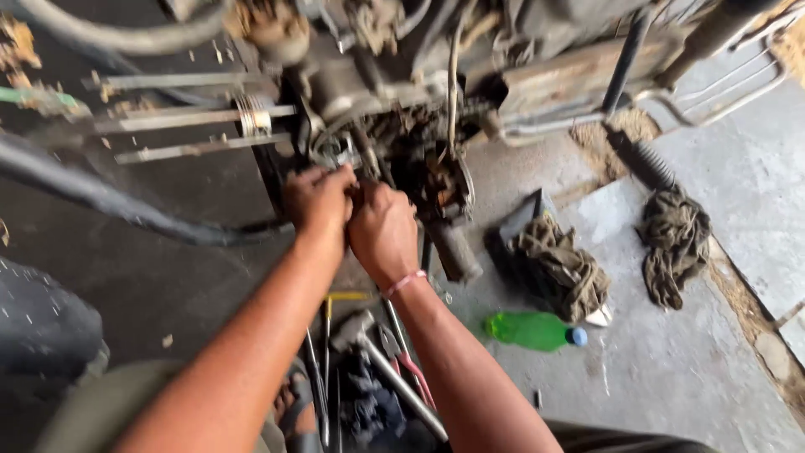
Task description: The person crouches beside a motorcycle with its engine casing removed and works on the engine internals. They grip and turn parts with pliers, tap a component with a hammer, use a wrench on fasteners, and reposition small parts by hand while leaning over the engine.
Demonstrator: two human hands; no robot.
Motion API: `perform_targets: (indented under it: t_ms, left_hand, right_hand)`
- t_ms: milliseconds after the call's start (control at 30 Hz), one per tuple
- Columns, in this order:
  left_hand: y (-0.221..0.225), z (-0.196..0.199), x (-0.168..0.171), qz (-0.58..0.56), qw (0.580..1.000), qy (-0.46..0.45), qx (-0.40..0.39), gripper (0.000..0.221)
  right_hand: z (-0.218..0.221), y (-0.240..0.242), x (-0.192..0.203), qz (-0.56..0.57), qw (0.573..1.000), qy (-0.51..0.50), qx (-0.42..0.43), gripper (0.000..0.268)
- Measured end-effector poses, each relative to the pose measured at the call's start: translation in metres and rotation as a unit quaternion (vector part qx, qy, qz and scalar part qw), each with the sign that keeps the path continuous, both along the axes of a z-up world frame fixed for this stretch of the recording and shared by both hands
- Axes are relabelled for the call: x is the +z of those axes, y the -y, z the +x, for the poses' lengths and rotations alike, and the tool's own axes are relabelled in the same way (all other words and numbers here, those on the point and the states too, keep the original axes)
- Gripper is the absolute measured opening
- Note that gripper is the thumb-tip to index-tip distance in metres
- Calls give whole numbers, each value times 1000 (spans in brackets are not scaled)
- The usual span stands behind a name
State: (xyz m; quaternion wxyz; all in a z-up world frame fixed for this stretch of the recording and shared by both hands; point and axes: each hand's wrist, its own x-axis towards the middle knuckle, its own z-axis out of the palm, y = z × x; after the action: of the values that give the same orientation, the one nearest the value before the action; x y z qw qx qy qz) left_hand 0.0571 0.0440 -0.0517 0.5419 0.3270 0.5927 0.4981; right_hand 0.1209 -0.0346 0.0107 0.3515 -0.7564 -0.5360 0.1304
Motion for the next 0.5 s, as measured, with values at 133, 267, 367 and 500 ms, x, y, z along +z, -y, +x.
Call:
perform_targets:
  t_ms: [133,267,367,500]
  left_hand:
    - [-10,-14,2,29,998,36,-31,19]
    - [-3,-22,13,51,996,-20,-68,26]
    - [2,-24,22,45,994,51,-85,24]
    - [1,-26,31,7,985,110,-133,20]
  right_hand:
    - [0,-29,-59,-2,996,-84,-3,20]
    - [5,-20,-63,106,981,-163,10,34]
    - [27,15,-31,-13,936,-341,81,36]
    - [70,89,-140,-124,973,-156,120,31]
